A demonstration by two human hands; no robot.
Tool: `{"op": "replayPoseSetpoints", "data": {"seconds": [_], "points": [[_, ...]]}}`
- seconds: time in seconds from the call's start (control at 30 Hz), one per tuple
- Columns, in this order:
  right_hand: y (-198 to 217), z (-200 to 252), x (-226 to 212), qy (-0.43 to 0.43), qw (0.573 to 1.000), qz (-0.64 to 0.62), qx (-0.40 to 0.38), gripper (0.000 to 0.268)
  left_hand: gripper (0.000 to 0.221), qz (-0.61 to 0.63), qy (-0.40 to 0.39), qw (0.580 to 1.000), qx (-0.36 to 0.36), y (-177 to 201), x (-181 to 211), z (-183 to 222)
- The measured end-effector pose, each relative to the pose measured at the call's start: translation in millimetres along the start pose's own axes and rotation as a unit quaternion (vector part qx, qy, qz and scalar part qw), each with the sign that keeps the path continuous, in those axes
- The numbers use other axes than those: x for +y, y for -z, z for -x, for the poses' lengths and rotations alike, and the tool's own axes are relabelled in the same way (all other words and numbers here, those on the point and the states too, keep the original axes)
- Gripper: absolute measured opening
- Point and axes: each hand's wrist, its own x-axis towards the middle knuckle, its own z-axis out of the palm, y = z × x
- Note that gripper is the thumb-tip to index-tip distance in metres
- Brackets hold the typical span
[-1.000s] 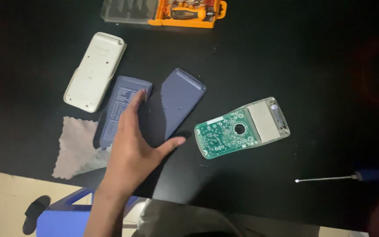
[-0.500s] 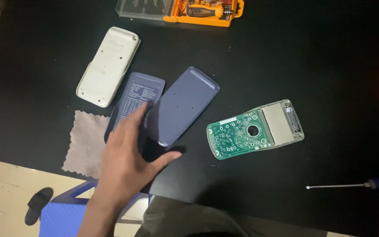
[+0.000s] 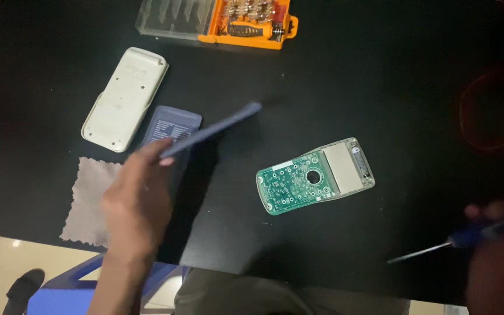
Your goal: Disassembling a scientific calculator by removing screws with precision screwdrivers and prying open the back cover.
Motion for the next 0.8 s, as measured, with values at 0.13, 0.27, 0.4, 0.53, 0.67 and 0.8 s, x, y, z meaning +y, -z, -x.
{"op": "replayPoseSetpoints", "data": {"seconds": [0.13, 0.27, 0.4, 0.53, 0.67, 0.8], "points": [[-122.6, 41.5, -136.2, -0.064, 0.997, 0.019, -0.029, 0.032, 0.024, 0.141, 0.184, 0.972, 0.034, 8.7, 22.6, -12.8], [-180.9, 51.5, -185.5, -0.101, 0.989, 0.053, -0.092, 0.049, 0.021, 0.297, 0.321, 0.899, -0.023, -4.6, 52.1, -19.8], [-196.7, 52.8, -198.8, -0.199, 0.954, 0.156, -0.158, 0.06, 0.029, 0.36, 0.391, 0.825, -0.191, -6.0, 84.8, -25.6], [-205.8, 52.6, -206.6, -0.202, 0.961, 0.127, -0.139, 0.049, 0.038, 0.467, 0.465, 0.725, -0.201, -15.8, 95.6, -27.1], [-206.1, 54.2, -198.5, -0.22, 0.963, 0.108, -0.113, 0.038, 0.038, 0.546, 0.524, 0.624, -0.192, -17.3, 95.8, -35.0], [-211.3, 57.2, -204.4, -0.235, 0.964, 0.086, -0.088, 0.027, 0.045, 0.559, 0.6, 0.54, -0.187, -11.4, 98.2, -43.7]]}}
